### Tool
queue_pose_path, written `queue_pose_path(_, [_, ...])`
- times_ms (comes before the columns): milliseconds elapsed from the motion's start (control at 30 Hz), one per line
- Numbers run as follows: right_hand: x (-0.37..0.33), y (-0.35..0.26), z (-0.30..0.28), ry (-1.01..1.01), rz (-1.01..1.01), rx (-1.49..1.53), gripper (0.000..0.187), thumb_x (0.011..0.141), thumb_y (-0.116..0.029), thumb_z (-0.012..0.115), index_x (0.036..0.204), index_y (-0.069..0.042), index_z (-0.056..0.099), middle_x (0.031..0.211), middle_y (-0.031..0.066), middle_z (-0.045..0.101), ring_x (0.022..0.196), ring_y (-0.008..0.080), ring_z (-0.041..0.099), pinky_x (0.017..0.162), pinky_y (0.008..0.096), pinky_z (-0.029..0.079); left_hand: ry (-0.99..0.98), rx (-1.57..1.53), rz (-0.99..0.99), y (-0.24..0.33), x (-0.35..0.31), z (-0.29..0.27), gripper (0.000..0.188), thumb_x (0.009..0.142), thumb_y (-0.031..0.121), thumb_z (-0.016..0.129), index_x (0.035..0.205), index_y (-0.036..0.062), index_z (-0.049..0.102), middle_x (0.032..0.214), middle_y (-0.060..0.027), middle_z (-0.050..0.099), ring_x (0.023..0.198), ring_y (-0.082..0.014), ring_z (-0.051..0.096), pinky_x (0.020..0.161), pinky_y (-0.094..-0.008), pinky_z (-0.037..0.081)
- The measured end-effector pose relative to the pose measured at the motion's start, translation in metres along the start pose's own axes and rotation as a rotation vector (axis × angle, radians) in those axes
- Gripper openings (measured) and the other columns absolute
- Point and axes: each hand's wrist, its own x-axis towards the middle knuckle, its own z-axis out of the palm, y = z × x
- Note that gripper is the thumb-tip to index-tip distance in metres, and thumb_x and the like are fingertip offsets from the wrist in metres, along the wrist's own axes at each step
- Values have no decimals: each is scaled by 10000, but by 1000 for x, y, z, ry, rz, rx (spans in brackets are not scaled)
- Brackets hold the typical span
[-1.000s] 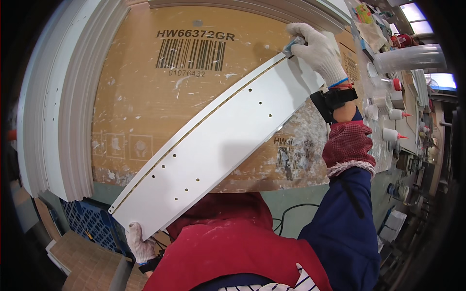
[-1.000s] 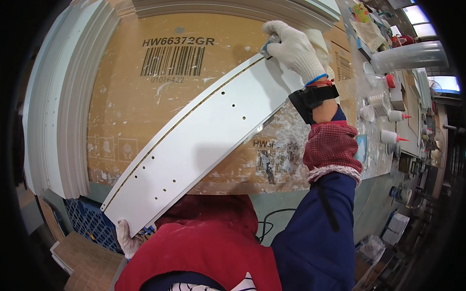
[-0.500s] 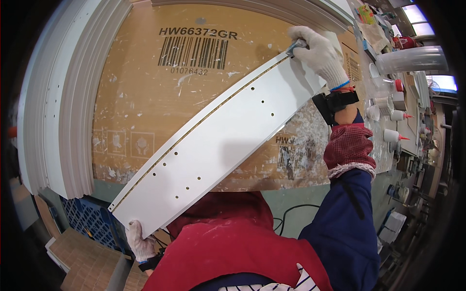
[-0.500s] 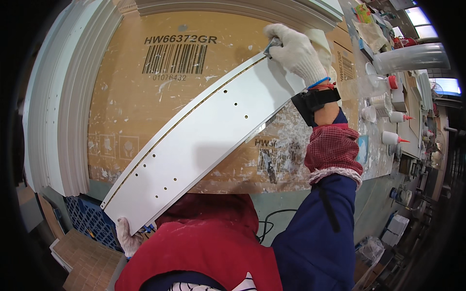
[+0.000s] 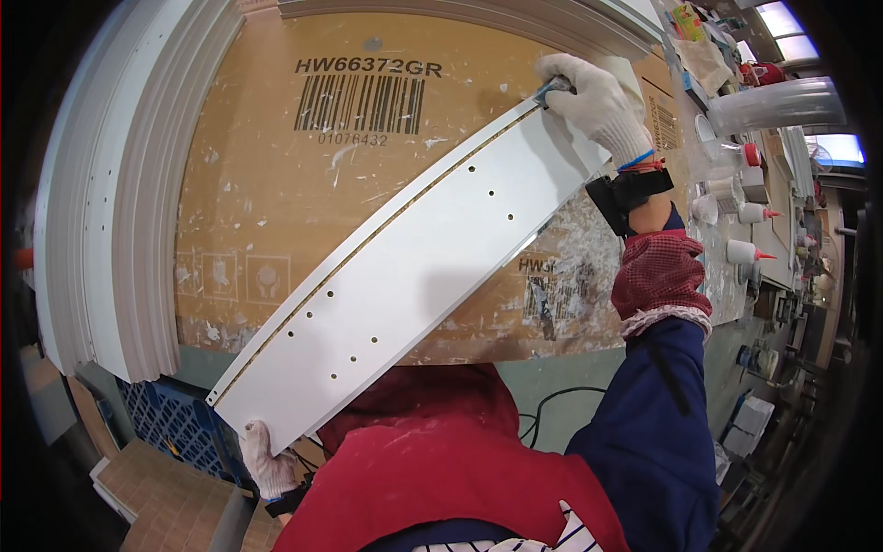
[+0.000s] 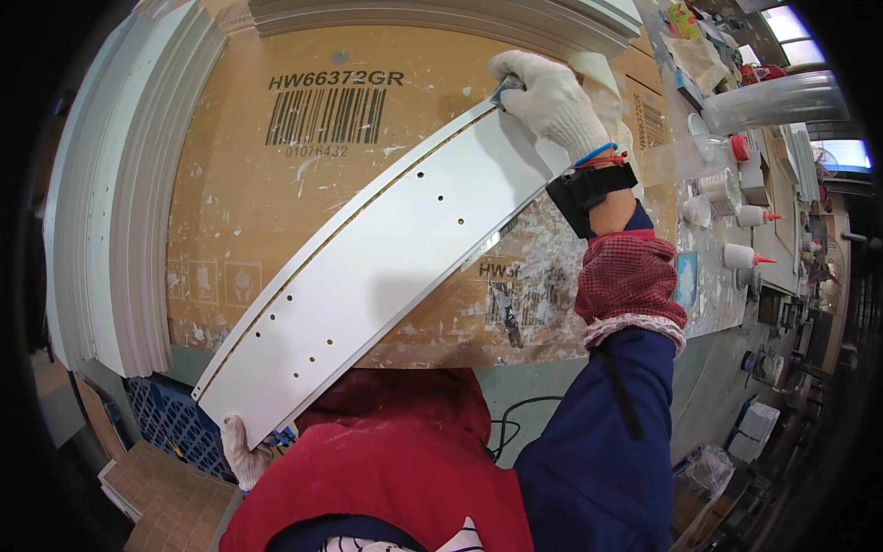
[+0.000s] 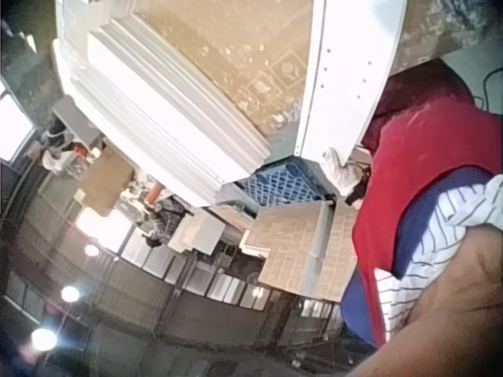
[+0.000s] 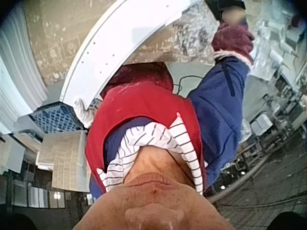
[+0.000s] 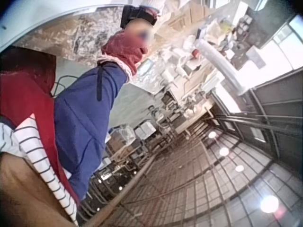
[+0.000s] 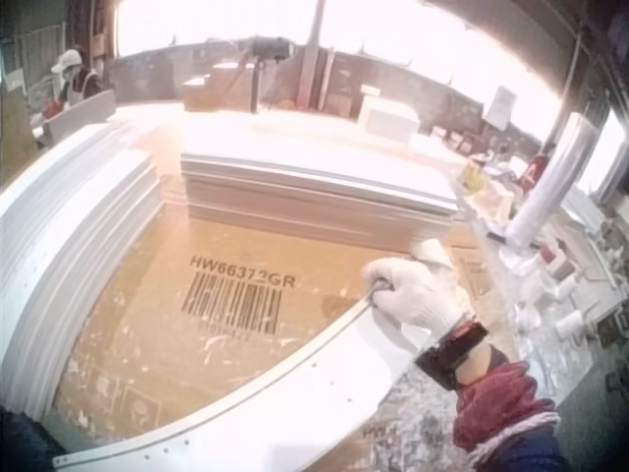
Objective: The person wipes the surface of white rectangular panels with a cloth. They handle the panels one at a time, wiping them thoroughly and then placing them back onto a stack on the workbench.
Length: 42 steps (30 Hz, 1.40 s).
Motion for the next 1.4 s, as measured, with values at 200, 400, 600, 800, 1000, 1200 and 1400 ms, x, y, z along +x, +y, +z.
queue_pose_path(200, [-8, 19, -15, 9, 26, -83, 336, 796, -143, 615, 1118, -57, 648, 993, 128, 690, 896, 222, 666, 813, 317, 518, 46, -58, 27, -2, 1, 3, 281, 898, 205, 642, 1087, 48, 506, 876, -66, 613, 620, -148, 621, 477, -245, 494])
queue_pose_path(400, [-93, 52, -42, 207, 334, 509, 374, 800, -70, 648, 1171, -25, 625, 902, 36, 644, 781, 107, 593, 677, 247, 493, 105, -150, -25, -4, 5, 6, 249, 933, 198, 603, 1124, 62, 520, 952, -45, 621, 721, -163, 634, 573, -254, 505])
queue_pose_path(600, [-191, 103, -82, 543, 531, 502, 316, 837, -28, 635, 1149, 15, 616, 835, 15, 616, 688, 74, 544, 606, 224, 458, 98, 63, 13, -20, 31, -32, 479, 893, 364, 653, 1241, 56, 537, 1050, -73, 645, 778, -147, 596, 592, -290, 455])
queue_pose_path(800, [-257, 203, -144, 615, 717, 226, 318, 846, -59, 619, 1154, 19, 614, 884, 39, 636, 739, 91, 575, 662, 238, 469, 8, 90, -48, -8, 34, -16, 528, 864, 390, 665, 1276, 88, 530, 1150, -101, 614, 932, -228, 573, 749, -375, 449])
queue_pose_path(1000, [-213, 283, -158, 561, 689, -227, 342, 810, -77, 656, 1149, -55, 620, 935, 52, 656, 816, 137, 608, 745, 273, 481, 6, 70, -125, -3, 32, -28, 581, 835, 416, 677, 1311, 120, 523, 1250, -129, 583, 1086, -309, 551, 906, -460, 444])
queue_pose_path(1200, [-192, 307, -142, 342, 801, -407, 394, 738, -84, 660, 1129, -116, 617, 1010, 116, 675, 976, 256, 641, 862, 349, 485, 7, 214, -23, 3, 25, -38, 463, 898, 383, 645, 1233, 79, 543, 1065, -76, 632, 821, -172, 579, 665, -315, 434])
queue_pose_path(1400, [-187, 316, -138, 251, 772, -368, 390, 738, -91, 661, 1125, -112, 611, 1013, 133, 676, 990, 279, 642, 873, 355, 487, 46, 238, 61, 0, 29, -32, 412, 920, 383, 626, 1174, 65, 563, 953, -49, 661, 682, -107, 588, 537, -236, 430])
